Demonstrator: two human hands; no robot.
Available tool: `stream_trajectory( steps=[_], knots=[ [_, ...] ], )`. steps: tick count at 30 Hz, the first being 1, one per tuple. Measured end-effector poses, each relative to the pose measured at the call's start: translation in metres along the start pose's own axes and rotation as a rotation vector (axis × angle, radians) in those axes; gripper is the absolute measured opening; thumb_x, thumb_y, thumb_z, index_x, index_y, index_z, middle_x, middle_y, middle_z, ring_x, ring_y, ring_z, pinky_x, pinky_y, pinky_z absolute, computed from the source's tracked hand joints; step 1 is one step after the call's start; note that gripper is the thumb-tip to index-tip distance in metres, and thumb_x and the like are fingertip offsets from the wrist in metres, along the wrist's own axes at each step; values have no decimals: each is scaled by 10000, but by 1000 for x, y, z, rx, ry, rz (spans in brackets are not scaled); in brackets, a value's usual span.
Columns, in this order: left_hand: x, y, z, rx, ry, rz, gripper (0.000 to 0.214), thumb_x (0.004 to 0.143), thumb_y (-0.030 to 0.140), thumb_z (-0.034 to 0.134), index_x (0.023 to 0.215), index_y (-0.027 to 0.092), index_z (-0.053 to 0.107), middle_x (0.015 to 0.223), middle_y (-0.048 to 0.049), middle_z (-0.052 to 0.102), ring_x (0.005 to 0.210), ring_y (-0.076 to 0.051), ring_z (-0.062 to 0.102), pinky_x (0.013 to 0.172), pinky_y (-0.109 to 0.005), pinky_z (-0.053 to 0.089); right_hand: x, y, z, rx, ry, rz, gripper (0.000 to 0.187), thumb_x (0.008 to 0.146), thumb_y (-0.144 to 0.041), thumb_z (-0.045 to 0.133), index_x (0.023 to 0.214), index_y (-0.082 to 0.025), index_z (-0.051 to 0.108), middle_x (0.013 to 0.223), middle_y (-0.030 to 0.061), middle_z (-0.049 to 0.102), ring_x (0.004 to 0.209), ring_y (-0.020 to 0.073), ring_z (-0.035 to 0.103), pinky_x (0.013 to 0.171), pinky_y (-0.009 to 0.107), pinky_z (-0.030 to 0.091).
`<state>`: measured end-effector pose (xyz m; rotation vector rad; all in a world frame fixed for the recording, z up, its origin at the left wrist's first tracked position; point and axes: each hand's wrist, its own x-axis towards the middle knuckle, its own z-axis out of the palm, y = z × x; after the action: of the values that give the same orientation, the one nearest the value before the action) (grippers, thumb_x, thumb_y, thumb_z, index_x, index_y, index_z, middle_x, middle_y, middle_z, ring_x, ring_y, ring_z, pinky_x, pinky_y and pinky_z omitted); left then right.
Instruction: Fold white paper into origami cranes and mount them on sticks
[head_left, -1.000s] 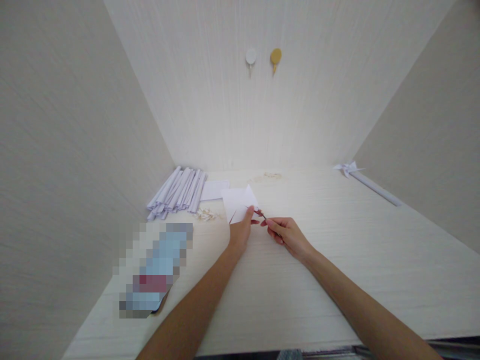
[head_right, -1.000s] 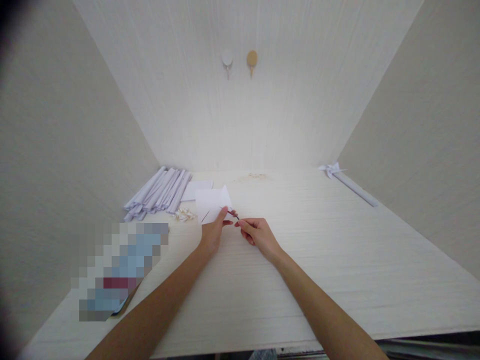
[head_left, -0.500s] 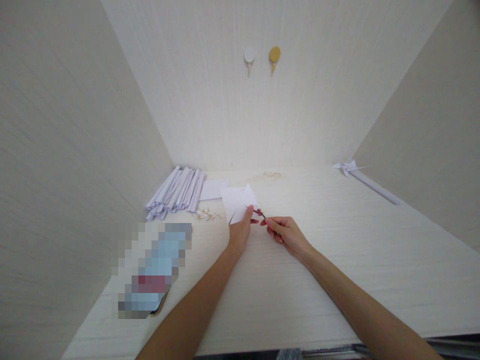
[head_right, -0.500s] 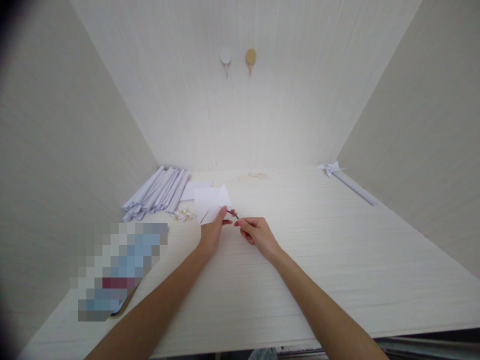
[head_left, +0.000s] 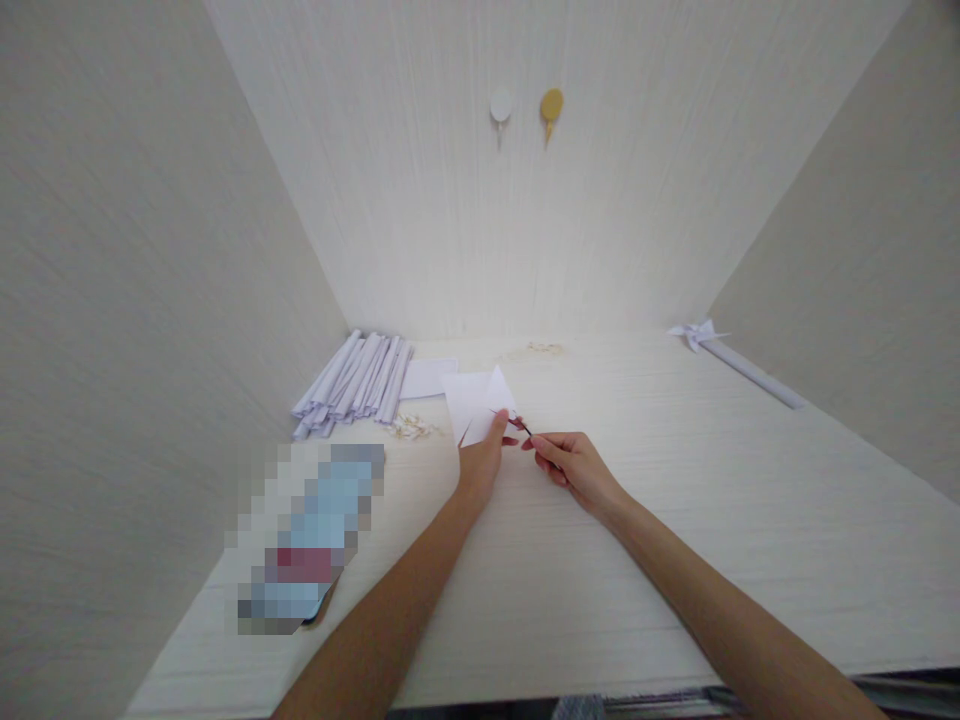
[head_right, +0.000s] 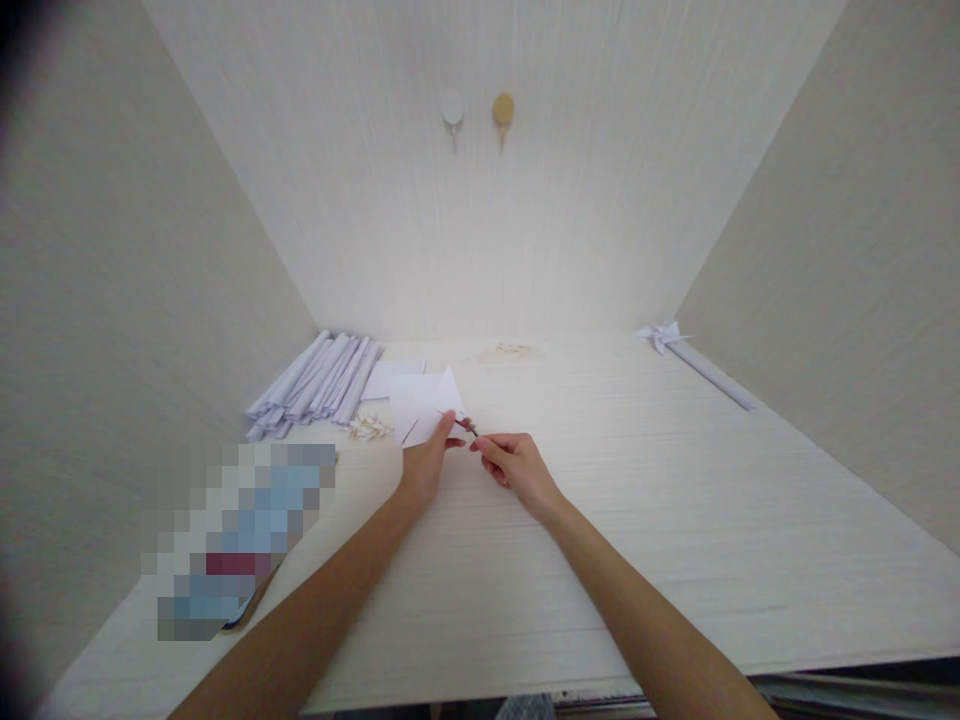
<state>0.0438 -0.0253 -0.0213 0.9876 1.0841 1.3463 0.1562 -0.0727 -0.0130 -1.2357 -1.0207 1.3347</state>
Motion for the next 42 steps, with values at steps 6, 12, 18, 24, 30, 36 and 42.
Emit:
stream_trajectory(
  steps=[6, 12, 18, 24, 30, 36, 42],
  knots=[
    [1, 0, 0, -10, 2, -6, 189, 638, 359, 619, 665, 174, 642, 690, -7, 658, 522, -100, 572, 512, -213, 476, 2, 2, 0, 6, 19, 4, 348, 580, -459, 640, 647, -118, 627, 434, -59, 399, 346, 23, 232, 369, 224, 106],
    [1, -1, 0, -4, 3, -5, 181, 653, 348, 607, 654, 171, 643, 697, -14, 660, 498, -96, 565, 507, -220, 475, 2, 3, 0, 15, 20, 8, 342, 577, -451, 643, 649, -117, 633, 425, -60, 394, 340, 23, 228, 367, 227, 98],
    [0, 1, 1, -25, -14, 18, 162, 661, 327, 598, 639, 171, 639, 683, -8, 656, 491, -91, 557, 494, -215, 475, 1, 2, 1, 22, 26, 4, 346, 581, -454, 631, 636, -113, 624, 410, -62, 393, 331, 21, 226, 372, 228, 81],
    [0, 2, 2, -52, -20, 8, 143, 654, 311, 598, 644, 174, 635, 684, -6, 651, 515, -99, 562, 493, -218, 473, 0, 1, 1, 12, 23, -8, 330, 599, -438, 623, 646, -112, 625, 417, -60, 400, 333, 20, 234, 374, 229, 85],
    [-1, 7, 1, -93, -13, 22, 144, 663, 314, 582, 660, 174, 614, 668, -8, 633, 646, -137, 609, 497, -209, 452, 1, 1, 1, -37, 11, -10, 329, 615, -445, 606, 658, -119, 627, 416, -61, 401, 332, 25, 243, 367, 227, 93],
    [-2, 11, 0, -101, 4, 39, 138, 653, 313, 593, 651, 175, 596, 674, 1, 614, 666, -126, 591, 510, -201, 435, 1, 1, 3, 32, 68, -58, 296, 630, -444, 613, 685, -154, 591, 447, -65, 410, 346, 36, 279, 354, 220, 125],
    [-2, 4, 0, 45, -24, -41, 198, 602, 374, 640, 626, 178, 615, 651, 7, 619, 562, -112, 549, 561, -242, 444, 0, 4, 4, 90, 216, -136, 296, 533, -330, 731, 649, -192, 497, 519, -86, 449, 363, 28, 257, 354, 211, 146]
  ],
)
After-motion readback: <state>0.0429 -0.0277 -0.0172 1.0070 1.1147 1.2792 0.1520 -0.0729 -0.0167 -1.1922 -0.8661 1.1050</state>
